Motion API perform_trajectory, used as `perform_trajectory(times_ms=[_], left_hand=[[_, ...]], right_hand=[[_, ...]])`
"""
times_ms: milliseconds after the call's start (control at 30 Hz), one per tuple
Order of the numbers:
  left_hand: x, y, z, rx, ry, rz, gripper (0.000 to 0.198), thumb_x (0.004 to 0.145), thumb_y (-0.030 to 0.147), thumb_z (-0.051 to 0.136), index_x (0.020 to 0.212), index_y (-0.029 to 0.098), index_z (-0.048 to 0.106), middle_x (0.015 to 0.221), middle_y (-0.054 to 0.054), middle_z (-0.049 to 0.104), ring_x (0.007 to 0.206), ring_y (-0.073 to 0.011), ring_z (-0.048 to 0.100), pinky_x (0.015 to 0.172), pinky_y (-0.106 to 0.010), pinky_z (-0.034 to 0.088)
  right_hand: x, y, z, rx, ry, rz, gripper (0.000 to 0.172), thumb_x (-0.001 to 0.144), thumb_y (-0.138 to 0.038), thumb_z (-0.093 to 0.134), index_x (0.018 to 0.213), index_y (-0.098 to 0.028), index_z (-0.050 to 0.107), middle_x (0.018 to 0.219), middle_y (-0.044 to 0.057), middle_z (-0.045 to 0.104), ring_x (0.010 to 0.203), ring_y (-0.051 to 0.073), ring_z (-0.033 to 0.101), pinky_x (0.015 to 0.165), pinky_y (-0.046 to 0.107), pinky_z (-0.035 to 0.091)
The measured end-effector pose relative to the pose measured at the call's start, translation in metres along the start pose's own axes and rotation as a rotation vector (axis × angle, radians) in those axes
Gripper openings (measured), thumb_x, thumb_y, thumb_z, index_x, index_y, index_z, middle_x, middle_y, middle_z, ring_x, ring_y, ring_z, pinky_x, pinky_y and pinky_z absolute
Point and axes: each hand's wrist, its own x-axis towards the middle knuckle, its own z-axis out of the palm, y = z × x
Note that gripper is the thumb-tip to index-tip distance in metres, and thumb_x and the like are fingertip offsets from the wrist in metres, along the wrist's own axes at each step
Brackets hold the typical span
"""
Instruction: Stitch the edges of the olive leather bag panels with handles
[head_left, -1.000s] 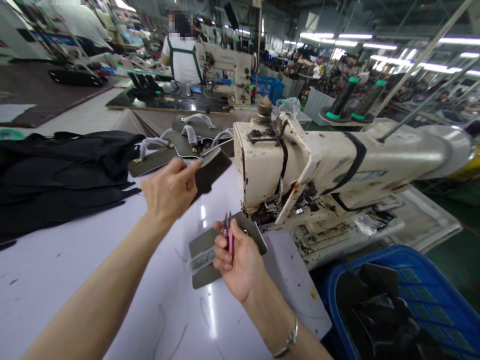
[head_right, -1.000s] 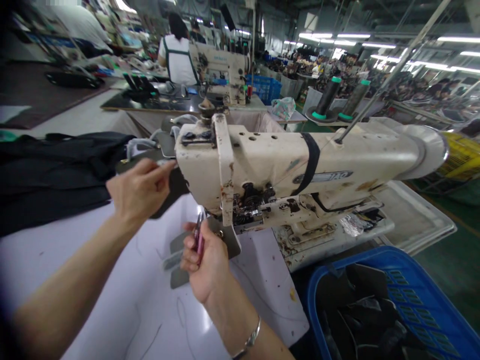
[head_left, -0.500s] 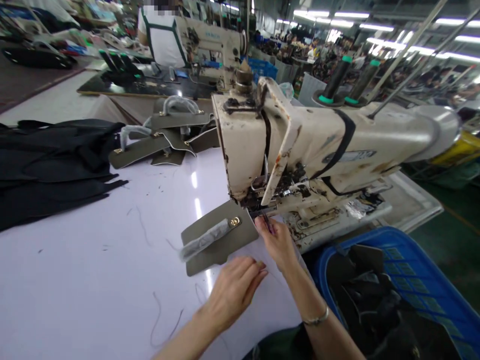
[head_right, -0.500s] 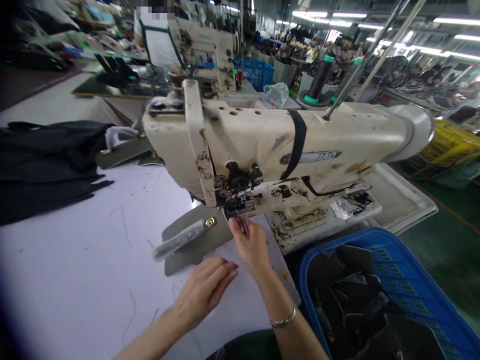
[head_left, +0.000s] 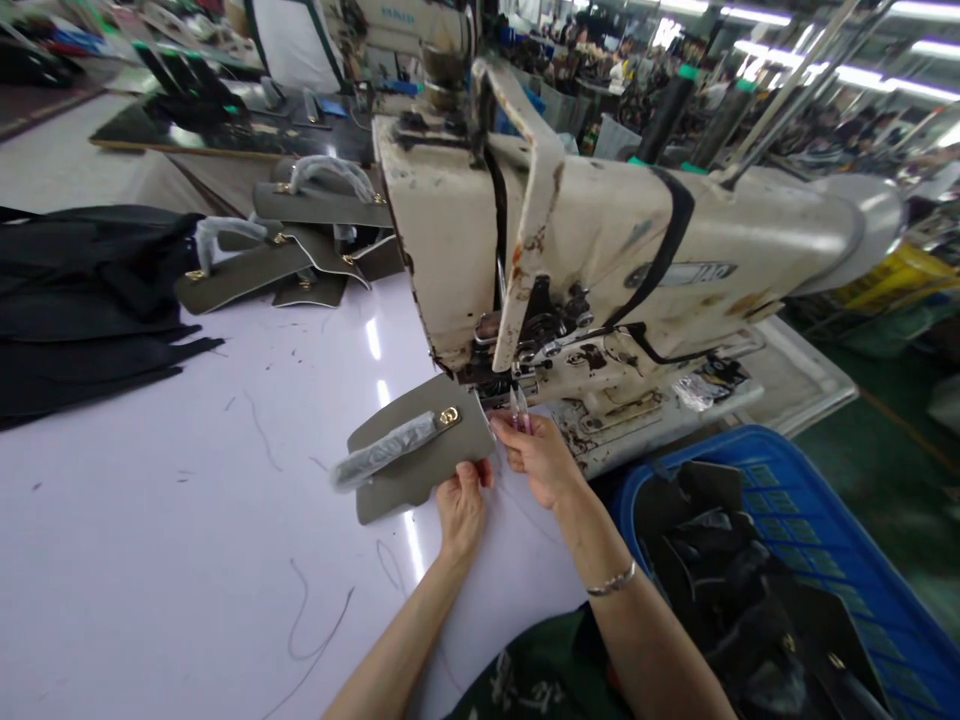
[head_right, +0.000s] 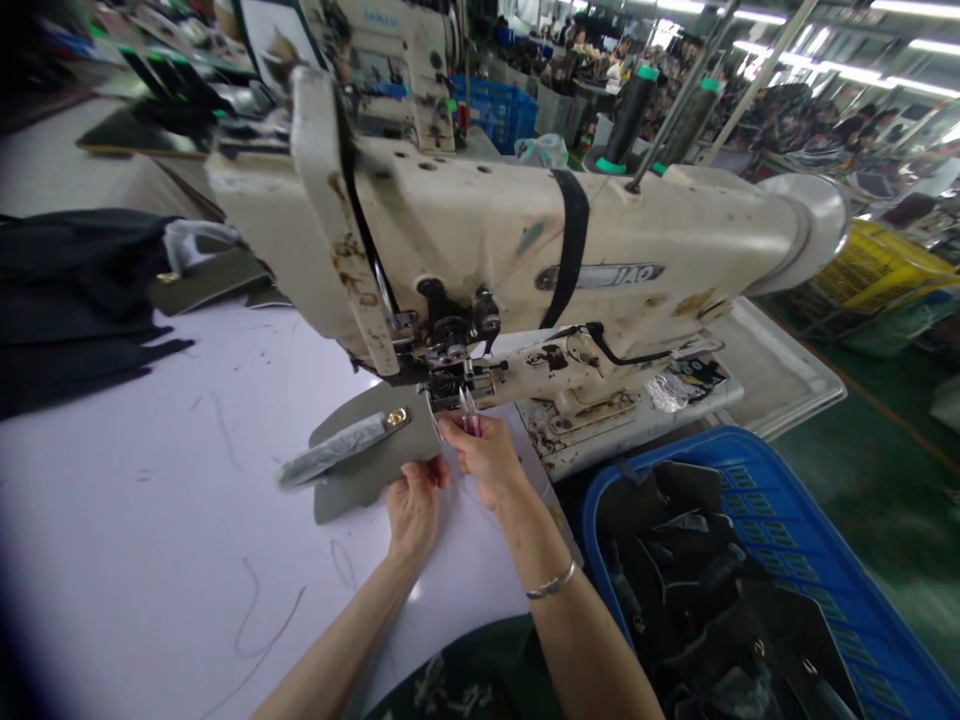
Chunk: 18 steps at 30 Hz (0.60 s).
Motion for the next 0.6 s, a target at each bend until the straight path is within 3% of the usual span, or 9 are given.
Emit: perform_trajectory(times_ms=[233, 433, 600], left_hand=[[0.009, 0.01, -0.003, -0.03, 0.103, 0.064, 0.052, 0.095, 0.067, 0.053, 0.07, 0.021, 0.054, 0.065, -0.002, 0.054, 0.061, -0.0168, 0.05, 0.062, -0.032, 0.041], [0.008, 0.031, -0.005, -0.155, 0.076, 0.006, 0.037, 0.092, 0.053, 0.067, 0.076, 0.019, 0.062, 0.07, -0.004, 0.061, 0.065, -0.0179, 0.057, 0.062, -0.031, 0.046], [0.005, 0.044, -0.012, -0.098, 0.098, -0.042, 0.036, 0.087, 0.05, 0.073, 0.072, 0.018, 0.065, 0.068, -0.004, 0.063, 0.062, -0.0176, 0.058, 0.061, -0.031, 0.048]], right_hand=[[-0.001, -0.013, 0.006, -0.069, -0.038, -0.068, 0.035, 0.053, -0.036, 0.094, 0.073, -0.012, 0.077, 0.057, -0.003, 0.057, 0.049, 0.003, 0.028, 0.047, 0.021, 0.019], [0.001, -0.018, 0.006, -0.07, -0.008, -0.084, 0.034, 0.048, -0.036, 0.096, 0.067, -0.015, 0.078, 0.048, -0.004, 0.049, 0.054, 0.009, 0.043, 0.052, 0.024, 0.033], [-0.002, -0.019, 0.003, -0.21, -0.005, -0.138, 0.032, 0.065, -0.044, 0.088, 0.063, -0.015, 0.075, 0.051, -0.003, 0.051, 0.058, 0.011, 0.049, 0.057, 0.025, 0.038]])
